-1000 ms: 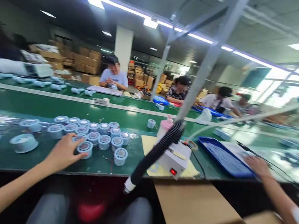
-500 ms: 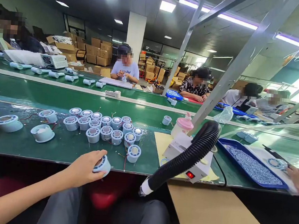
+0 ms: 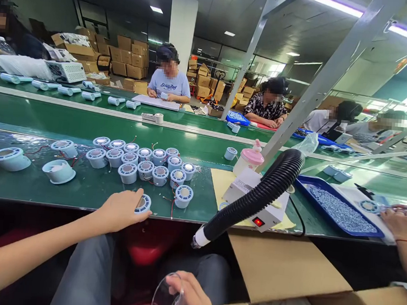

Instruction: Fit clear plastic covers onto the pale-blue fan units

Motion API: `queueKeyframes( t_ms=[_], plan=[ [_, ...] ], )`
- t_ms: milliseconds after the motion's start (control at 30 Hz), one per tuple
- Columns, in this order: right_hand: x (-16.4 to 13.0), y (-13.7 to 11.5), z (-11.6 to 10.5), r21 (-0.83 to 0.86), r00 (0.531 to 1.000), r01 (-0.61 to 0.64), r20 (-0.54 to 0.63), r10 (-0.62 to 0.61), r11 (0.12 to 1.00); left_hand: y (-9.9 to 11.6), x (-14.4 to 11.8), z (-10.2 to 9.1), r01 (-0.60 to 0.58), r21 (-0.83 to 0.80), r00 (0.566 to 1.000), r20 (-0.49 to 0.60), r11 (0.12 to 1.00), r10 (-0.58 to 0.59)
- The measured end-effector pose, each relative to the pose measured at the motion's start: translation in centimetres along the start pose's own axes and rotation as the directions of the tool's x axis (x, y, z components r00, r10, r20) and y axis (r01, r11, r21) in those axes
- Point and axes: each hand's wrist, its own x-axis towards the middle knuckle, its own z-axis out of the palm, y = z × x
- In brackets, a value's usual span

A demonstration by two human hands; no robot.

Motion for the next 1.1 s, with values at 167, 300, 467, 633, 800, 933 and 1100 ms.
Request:
queueKeyframes(
  t_ms=[167,300,467,633,800,933,1100],
  plan=[
    [1.2,-2.4,0.8,-0.218,0.990,0.113,0.103,-0.092,0.969,-0.2,-2.8,0.5,0.021,-0.426,0.962,0.254,0.904,0.097],
    [2.2,-5.0,1.2,-0.416,0.996,0.090,0.037,-0.082,0.905,-0.2,-4.8,3.2,0.454,-0.821,0.842,0.522,0.346,0.136],
    [2.6,-6.2,2.0,-0.592,0.989,0.122,0.005,-0.148,0.796,0.3,-5.5,5.8,0.608,-0.715,0.707,0.685,0.345,0.176],
    [3.1,-6.0,1.9,-0.709,1.000,-0.001,0.013,0.013,0.705,1.0,-5.5,5.1,0.463,-0.698,0.684,0.673,0.547,0.280],
    [3.5,-5.9,1.3,-0.372,0.978,-0.146,0.086,0.190,0.917,1.3,-6.1,5.0,-0.136,-0.581,0.871,0.316,0.803,0.376],
    [3.5,-6.7,1.1,-0.032,0.951,-0.308,0.027,0.309,0.951,0.5,-6.5,6.1,-0.103,-0.624,0.929,0.219,0.775,0.300],
    [3.6,-6.9,1.4,0.172,0.906,-0.397,-0.081,0.415,0.901,-0.6,-6.7,7.3,-0.255,-0.595,0.891,0.161,0.762,0.424]
  ],
)
